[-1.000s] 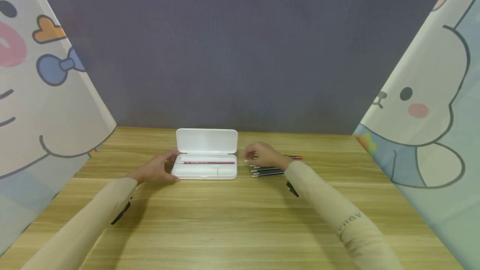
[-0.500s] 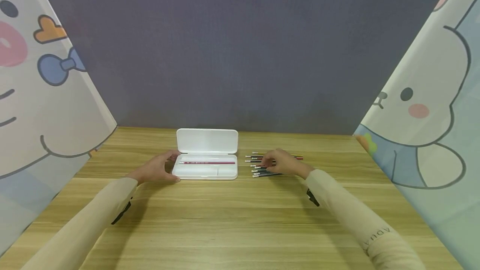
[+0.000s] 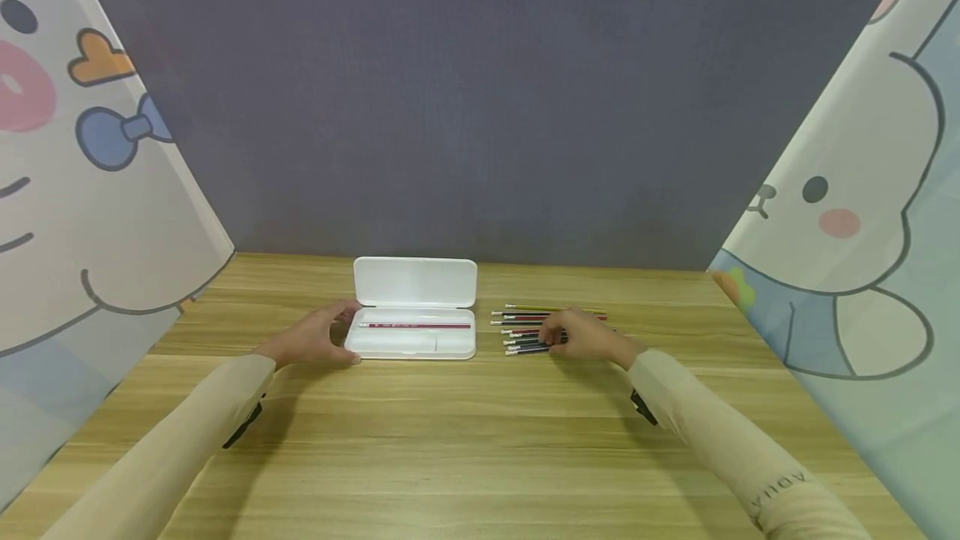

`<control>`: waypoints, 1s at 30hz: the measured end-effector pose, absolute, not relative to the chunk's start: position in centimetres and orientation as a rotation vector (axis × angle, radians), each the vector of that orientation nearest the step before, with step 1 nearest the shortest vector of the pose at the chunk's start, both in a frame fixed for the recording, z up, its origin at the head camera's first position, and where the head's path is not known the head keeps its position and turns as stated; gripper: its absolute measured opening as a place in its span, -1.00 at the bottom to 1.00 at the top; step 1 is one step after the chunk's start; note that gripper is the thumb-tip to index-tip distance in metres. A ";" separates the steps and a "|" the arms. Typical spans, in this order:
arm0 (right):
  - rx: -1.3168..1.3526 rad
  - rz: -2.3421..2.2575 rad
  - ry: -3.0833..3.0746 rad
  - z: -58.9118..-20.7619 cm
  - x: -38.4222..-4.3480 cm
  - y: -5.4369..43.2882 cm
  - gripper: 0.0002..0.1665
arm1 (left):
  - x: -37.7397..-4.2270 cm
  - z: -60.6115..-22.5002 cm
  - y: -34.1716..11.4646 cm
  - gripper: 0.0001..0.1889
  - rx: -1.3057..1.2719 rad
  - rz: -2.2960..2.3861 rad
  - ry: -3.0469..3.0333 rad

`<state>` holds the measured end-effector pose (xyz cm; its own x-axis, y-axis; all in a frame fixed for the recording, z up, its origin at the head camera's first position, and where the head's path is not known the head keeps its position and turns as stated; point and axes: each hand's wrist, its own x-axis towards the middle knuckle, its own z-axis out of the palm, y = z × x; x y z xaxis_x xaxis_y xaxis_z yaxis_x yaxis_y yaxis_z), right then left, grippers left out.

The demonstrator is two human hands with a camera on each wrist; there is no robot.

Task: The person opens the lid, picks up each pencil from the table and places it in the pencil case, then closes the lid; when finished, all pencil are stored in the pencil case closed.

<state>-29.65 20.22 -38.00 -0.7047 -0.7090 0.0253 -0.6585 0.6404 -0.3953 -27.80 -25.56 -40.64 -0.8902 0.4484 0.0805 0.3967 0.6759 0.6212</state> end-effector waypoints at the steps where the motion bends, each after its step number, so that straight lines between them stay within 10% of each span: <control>1: -1.142 -0.576 2.727 -38.1 -29.6 20.3 -0.82 | -27.8 -40.6 -25.6 -0.15 0.709 1.004 2.805; 30: -1.162 -0.541 2.758 -39.2 -29.4 21.2 -0.81 | -27.6 -40.5 -25.4 -0.15 0.717 0.990 2.817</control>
<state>-29.43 21.17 -39.20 -0.7036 -0.7091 0.0449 -0.6736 0.6456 -0.3599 -27.65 -25.40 -40.46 -0.8886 0.4506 0.0855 0.4050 0.6835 0.6073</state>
